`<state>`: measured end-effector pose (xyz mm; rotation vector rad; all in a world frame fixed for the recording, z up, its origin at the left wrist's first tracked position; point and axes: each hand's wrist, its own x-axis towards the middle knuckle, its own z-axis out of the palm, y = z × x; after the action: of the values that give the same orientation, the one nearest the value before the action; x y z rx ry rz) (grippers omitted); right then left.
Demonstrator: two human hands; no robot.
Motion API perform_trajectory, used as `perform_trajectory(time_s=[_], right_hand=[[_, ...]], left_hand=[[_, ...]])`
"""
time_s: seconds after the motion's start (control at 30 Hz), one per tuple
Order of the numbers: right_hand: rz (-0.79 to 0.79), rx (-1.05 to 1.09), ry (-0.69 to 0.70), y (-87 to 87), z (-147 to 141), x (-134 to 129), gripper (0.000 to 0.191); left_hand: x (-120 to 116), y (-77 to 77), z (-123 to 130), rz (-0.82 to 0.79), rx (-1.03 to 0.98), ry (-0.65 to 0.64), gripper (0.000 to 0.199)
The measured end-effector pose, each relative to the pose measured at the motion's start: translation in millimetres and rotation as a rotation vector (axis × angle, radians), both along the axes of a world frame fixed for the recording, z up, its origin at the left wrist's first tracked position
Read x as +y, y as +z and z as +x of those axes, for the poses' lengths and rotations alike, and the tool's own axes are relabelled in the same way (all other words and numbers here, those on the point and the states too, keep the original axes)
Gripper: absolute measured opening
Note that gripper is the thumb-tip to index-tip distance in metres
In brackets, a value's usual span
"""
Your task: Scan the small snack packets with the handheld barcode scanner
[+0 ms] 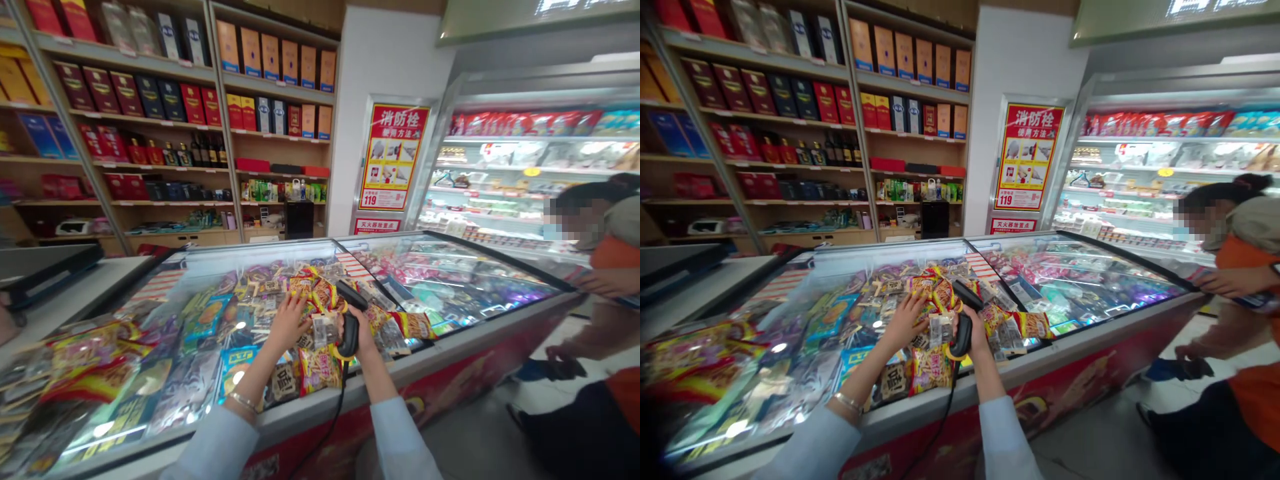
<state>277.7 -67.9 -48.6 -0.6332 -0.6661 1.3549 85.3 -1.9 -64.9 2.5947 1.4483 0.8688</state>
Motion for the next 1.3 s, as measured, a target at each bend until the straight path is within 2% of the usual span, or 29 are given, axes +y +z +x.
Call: perform_trajectory(time_s=[0.37, 0.57, 0.83, 1.13, 1.3], right_hand=[[0.024, 0.024, 0.001, -2.0, 0, 1, 0.028], [0.030, 0.013, -0.031, -0.7, -2, -2, 0.028], [0.023, 0.015, -0.039, -2.1, -2, -1, 0.029], [0.034, 0.015, -0.029, 1.7, -3, -3, 0.028], [0.011, 0.014, -0.039, -0.2, -2, -3, 0.028]], left_hand=[[-3, -0.6, 1, -0.005, -0.062, 0.177, 0.061], [-6, 0.8, 1, -0.064, 0.016, 0.251, 0.061], [-11, 11.9, 3, -0.127, 0.100, 0.312, 0.067], [-17, 20.3, 0, -0.071, 0.170, 0.405, 0.076], [-17, 19.2, -2, 0.037, 0.167, 0.392, 0.075]])
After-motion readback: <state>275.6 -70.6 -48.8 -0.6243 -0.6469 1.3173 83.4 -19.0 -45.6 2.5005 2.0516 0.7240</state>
